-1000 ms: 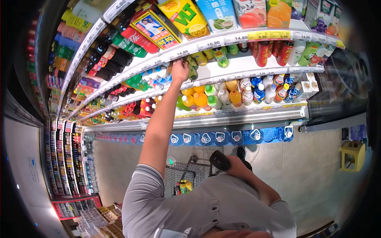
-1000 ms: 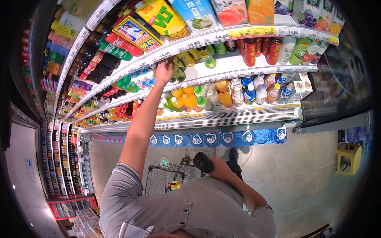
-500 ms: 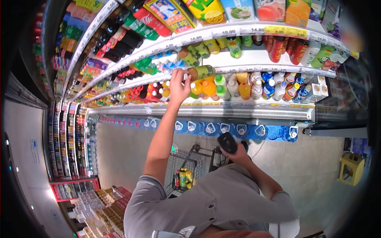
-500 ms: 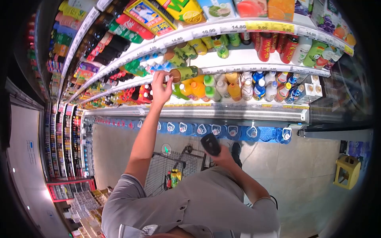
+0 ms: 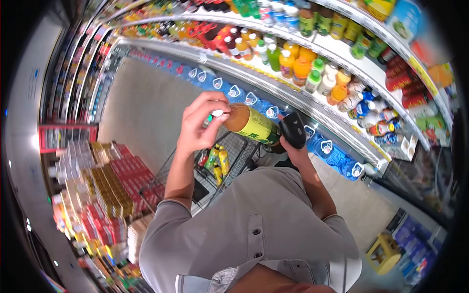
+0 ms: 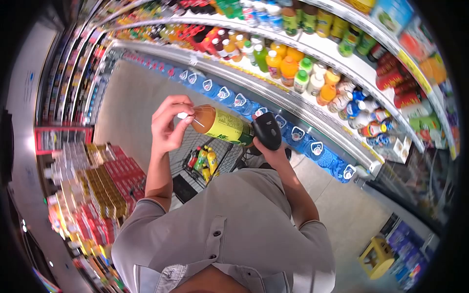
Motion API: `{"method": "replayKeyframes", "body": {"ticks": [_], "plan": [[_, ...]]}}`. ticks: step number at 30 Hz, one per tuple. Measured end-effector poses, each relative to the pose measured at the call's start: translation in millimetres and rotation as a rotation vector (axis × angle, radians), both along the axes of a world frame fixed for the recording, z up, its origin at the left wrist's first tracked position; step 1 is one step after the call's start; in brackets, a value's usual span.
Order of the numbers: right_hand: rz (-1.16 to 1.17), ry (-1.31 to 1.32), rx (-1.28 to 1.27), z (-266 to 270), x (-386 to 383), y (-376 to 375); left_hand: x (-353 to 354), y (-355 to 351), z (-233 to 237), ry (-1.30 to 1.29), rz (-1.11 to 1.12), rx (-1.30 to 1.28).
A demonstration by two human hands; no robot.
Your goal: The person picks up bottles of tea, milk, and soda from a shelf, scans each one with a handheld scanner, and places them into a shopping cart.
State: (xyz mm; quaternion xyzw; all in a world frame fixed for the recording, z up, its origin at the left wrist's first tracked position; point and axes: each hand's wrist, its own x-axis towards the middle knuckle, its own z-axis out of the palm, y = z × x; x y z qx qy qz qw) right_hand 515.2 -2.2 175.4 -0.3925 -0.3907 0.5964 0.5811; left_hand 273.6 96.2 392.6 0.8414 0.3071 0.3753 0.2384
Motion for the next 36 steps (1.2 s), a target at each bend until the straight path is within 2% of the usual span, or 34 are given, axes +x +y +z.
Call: {"method": "replayKeyframes", "body": {"ticks": [1, 3, 5, 8, 9, 11, 13, 14, 15, 16, 17, 19, 20, 23, 24, 28, 29, 30, 34, 36], "plan": [[0.038, -0.005, 0.002, 4.3, -13.7, 0.8, -13.9, -9.6, 3.6, -0.005, 0.038, 0.002], [0.192, 0.567, -0.087, 12.6, -43.3, 4.8, -39.6, -25.2, 8.0, -0.079, 0.083, 0.003], [0.328, 0.640, -0.133, 8.5, -57.4, 5.9, -61.7, -37.6, 6.6, -0.093, 0.119, 0.017], [0.457, 0.583, -0.122, 16.6, -77.9, 6.7, -83.1, -55.3, -9.1, -0.341, 0.257, 0.002], [0.453, 0.537, -0.110, 21.0, -84.3, 6.2, -84.9, -62.2, -15.6, -0.353, 0.287, 0.014], [0.475, 0.480, -0.099, 28.2, -97.3, 9.2, -83.0, -73.3, -29.7, -0.778, 0.444, -0.191], [0.379, 0.275, 0.021, 33.2, -110.5, 11.3, -83.8, -81.9, -75.3, -0.845, 0.635, -0.226], [0.405, 0.266, 0.016, 39.6, -115.6, 12.4, -75.8, -87.8, -98.8, -1.071, 0.672, -0.370], [0.381, 0.045, 0.105, 50.1, -119.3, 13.9, -70.3, -96.2, -113.3, -1.299, 0.699, -0.515], [0.354, -0.174, 0.198, 60.0, -123.0, 14.0, -72.6, -109.6, -108.2, -1.165, 0.721, -0.660], [0.382, -0.183, 0.196, 68.0, -128.3, 12.4, -74.9, -114.3, -103.1, -1.187, 0.741, -0.653], [0.396, -0.242, 0.194, 82.1, -141.3, 9.2, -80.2, -115.6, -87.6, -1.536, 0.443, -0.826], [0.427, -0.254, 0.187, 86.9, -146.5, 5.8, -87.0, -114.4, -87.5, -1.608, 0.444, -0.876], [0.596, -0.373, 0.254, 86.1, -158.3, 1.7, -109.6, -120.3, -110.6, -1.744, 0.462, -0.938], [0.587, -0.404, 0.344, 82.4, -163.0, 1.6, -113.5, -121.4, -112.8, -1.774, 0.542, -0.964], [0.654, -0.364, 0.341, 68.1, -172.1, -0.9, -124.7, -132.3, -124.2, -1.925, 0.667, -0.913], [0.711, -0.414, 0.272, 58.2, -170.0, -0.2, -128.9, -135.9, -127.9, -1.949, 0.681, -0.892], [0.765, -0.466, 0.202, 55.6, -171.0, 0.2, -133.8, -139.1, -133.3, -1.924, 0.698, -0.852], [0.792, -0.475, 0.203, 58.9, -181.8, -0.1, -156.3, -147.3, -154.7, -1.864, 0.802, -0.699], [0.891, -0.548, 0.183, 69.8, -185.3, 1.9, -166.7, -151.5, -160.5, -1.791, 0.896, -0.593]]}}
